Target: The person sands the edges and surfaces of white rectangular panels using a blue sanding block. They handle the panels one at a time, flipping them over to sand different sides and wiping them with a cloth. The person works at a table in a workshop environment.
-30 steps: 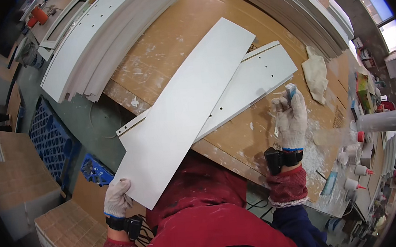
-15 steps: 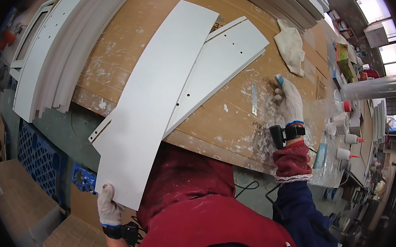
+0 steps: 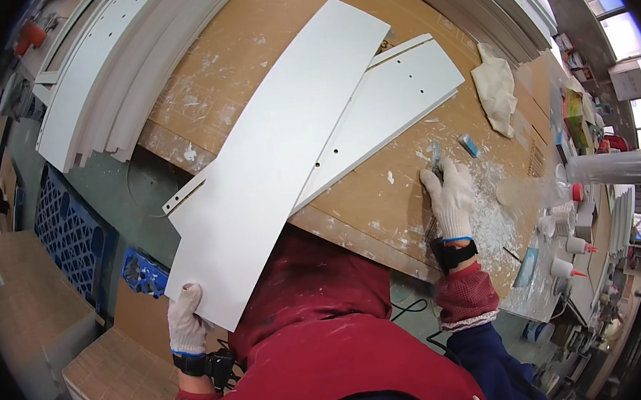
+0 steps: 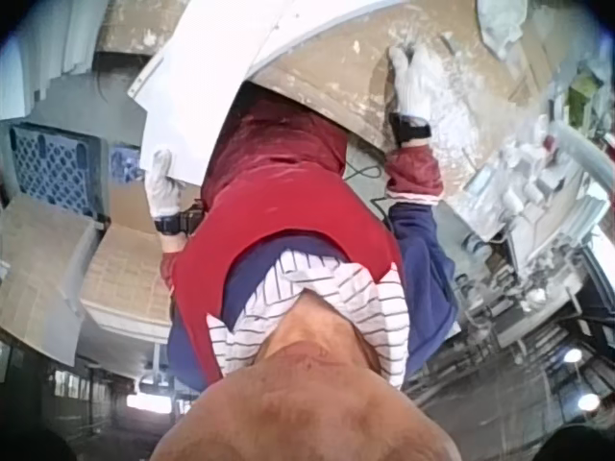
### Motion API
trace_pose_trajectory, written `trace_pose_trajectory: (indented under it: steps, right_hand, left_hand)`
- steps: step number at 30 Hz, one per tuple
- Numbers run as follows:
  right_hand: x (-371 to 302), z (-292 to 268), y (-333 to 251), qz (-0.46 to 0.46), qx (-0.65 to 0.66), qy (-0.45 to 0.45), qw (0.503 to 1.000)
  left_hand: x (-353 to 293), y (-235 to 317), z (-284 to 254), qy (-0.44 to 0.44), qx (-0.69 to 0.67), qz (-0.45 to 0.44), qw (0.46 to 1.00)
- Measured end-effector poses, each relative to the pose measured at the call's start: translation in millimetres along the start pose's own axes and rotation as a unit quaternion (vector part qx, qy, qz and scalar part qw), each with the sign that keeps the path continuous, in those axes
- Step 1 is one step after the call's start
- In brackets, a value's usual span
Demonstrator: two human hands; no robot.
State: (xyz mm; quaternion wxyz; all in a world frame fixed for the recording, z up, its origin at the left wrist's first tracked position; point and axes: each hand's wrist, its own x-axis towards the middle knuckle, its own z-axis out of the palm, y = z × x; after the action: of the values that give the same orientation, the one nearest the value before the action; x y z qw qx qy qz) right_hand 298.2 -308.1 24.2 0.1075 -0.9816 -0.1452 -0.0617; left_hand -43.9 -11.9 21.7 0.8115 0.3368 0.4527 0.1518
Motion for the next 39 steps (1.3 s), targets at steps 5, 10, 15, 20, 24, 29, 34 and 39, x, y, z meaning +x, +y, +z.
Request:
trace_pose_trajectory:
  steps: [5, 10, 15, 20, 24, 29, 34, 39]
  right_hand:
    - [0.4, 2.8, -9.6, 0.023, -0.027, -0.053, 0.998]
    - [5.8, 11.2, -3.7, 0.048, 0.037, -0.063, 0.996]
    - [8.5, -12.5, -29.5, 0.116, 0.156, -0.195, 0.961]
    - [12.8, -35.2, -42.4, -0.004, 0.271, -0.196, 0.942]
    - [42.8, -45.0, -80.3, -0.079, 0.354, -0.105, 0.926]
    - [93.8, -16.5, -107.2, 0.091, 0.478, -0.135, 0.863]
    - [117.1, 0.5, -118.6, 0.059, 0.406, -0.072, 0.909]
    - [121.1, 8.4, -121.8, -0.016, 0.328, -0.077, 0.941]
  left_hand:
    - [0.7, -4.7, -1.5, -0.008, -0.020, 0.015, 1.000]
    - [2.4, -6.6, -6.5, 0.000, -0.021, 0.014, 1.000]
    - [2.8, -0.4, 1.2, -0.003, -0.029, 0.050, 0.998]
    - [5.7, -0.2, 0.2, -0.012, -0.037, 0.045, 0.998]
    - [6.1, -8.1, -1.0, 0.021, -0.062, 0.025, 0.998]
    - [-3.7, 3.0, 11.1, 0.041, -0.057, 0.053, 0.996]
    - [-5.4, 7.5, 3.3, 0.033, -0.029, 0.064, 0.997]
    - [-10.3, 14.8, 5.4, 0.013, -0.022, 0.064, 0.998]
